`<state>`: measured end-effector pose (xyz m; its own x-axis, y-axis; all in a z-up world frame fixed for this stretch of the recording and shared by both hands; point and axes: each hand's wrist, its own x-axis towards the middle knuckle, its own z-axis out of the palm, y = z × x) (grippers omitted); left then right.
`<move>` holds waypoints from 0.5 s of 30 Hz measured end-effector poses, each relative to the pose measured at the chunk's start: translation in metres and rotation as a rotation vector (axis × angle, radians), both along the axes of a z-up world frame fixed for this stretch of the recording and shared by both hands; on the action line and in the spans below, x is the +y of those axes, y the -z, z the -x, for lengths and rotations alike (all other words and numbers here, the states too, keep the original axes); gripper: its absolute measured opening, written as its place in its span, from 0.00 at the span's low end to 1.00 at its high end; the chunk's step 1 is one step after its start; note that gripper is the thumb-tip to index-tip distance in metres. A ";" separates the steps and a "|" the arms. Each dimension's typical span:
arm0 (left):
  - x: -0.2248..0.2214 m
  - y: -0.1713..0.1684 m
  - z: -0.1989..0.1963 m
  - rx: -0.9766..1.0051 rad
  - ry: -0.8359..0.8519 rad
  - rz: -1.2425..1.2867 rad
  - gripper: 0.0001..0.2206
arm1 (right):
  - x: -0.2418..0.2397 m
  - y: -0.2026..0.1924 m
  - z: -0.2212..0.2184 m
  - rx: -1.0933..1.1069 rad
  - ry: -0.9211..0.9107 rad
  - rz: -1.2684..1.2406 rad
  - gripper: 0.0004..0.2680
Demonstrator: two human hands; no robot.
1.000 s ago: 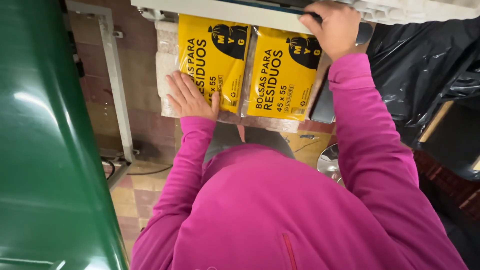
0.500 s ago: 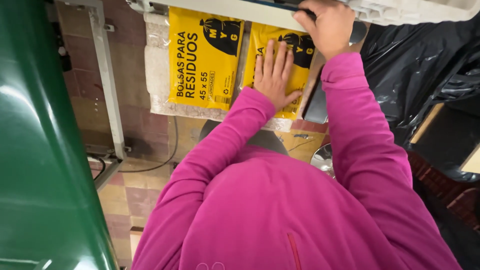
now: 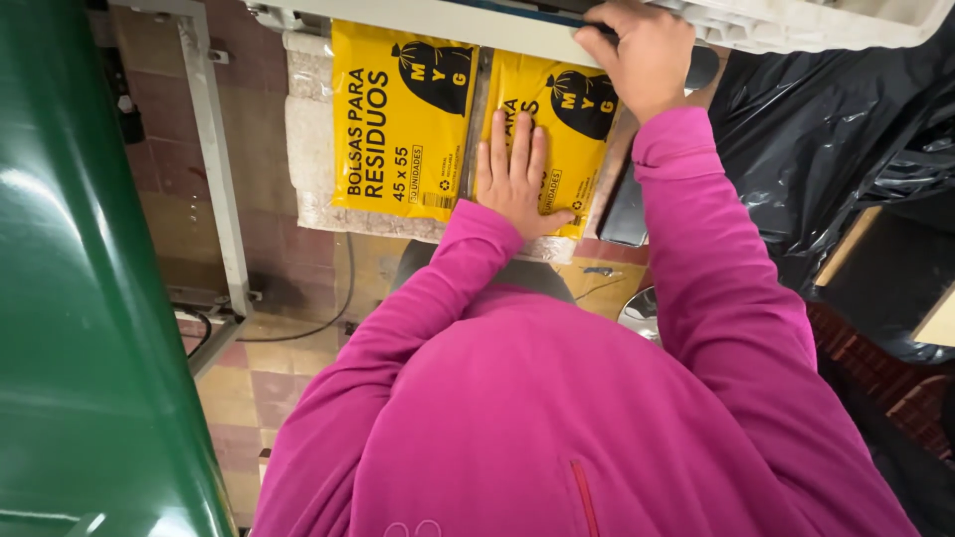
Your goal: The recorder folds black plastic bags and inserts them into yellow labeled packets, then seals the packets using a machine.
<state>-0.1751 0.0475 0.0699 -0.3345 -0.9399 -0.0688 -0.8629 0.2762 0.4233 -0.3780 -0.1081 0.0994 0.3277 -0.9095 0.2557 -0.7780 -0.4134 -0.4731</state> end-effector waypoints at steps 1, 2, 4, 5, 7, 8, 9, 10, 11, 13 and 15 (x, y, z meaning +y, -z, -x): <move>0.002 0.000 -0.002 0.002 0.004 0.002 0.58 | 0.000 0.000 0.000 -0.003 -0.002 -0.002 0.06; 0.004 0.000 -0.005 0.005 0.008 0.005 0.58 | 0.000 -0.001 0.000 -0.006 -0.004 -0.003 0.06; 0.006 -0.001 -0.007 -0.008 0.012 0.000 0.58 | -0.002 0.001 0.000 -0.021 -0.008 0.008 0.06; 0.009 -0.002 -0.009 -0.021 0.016 -0.010 0.58 | -0.001 0.002 0.000 -0.036 -0.011 0.014 0.06; 0.011 -0.001 -0.010 -0.036 0.015 -0.015 0.58 | -0.001 0.002 0.000 -0.021 -0.003 0.008 0.06; 0.013 -0.001 -0.010 -0.050 0.014 -0.020 0.57 | -0.001 0.002 -0.001 -0.004 0.007 0.003 0.07; 0.015 0.002 -0.012 -0.051 0.014 -0.019 0.57 | -0.001 0.003 0.000 -0.004 0.007 0.004 0.07; 0.018 0.005 -0.013 -0.055 0.018 -0.017 0.57 | -0.001 0.005 0.000 -0.013 0.001 0.000 0.07; 0.020 0.008 -0.014 -0.058 0.022 -0.015 0.57 | -0.001 0.006 0.001 -0.020 -0.004 -0.003 0.07; 0.021 0.007 -0.014 -0.061 0.026 -0.021 0.56 | 0.000 0.003 0.001 -0.014 0.002 -0.008 0.06; 0.023 0.005 -0.017 -0.067 0.030 -0.033 0.55 | 0.001 0.005 0.001 -0.010 0.007 -0.020 0.06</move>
<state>-0.1579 0.0708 0.0653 -0.3565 -0.9262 -0.1229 -0.8809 0.2894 0.3745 -0.3789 -0.1073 0.0944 0.3186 -0.9168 0.2409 -0.7763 -0.3982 -0.4887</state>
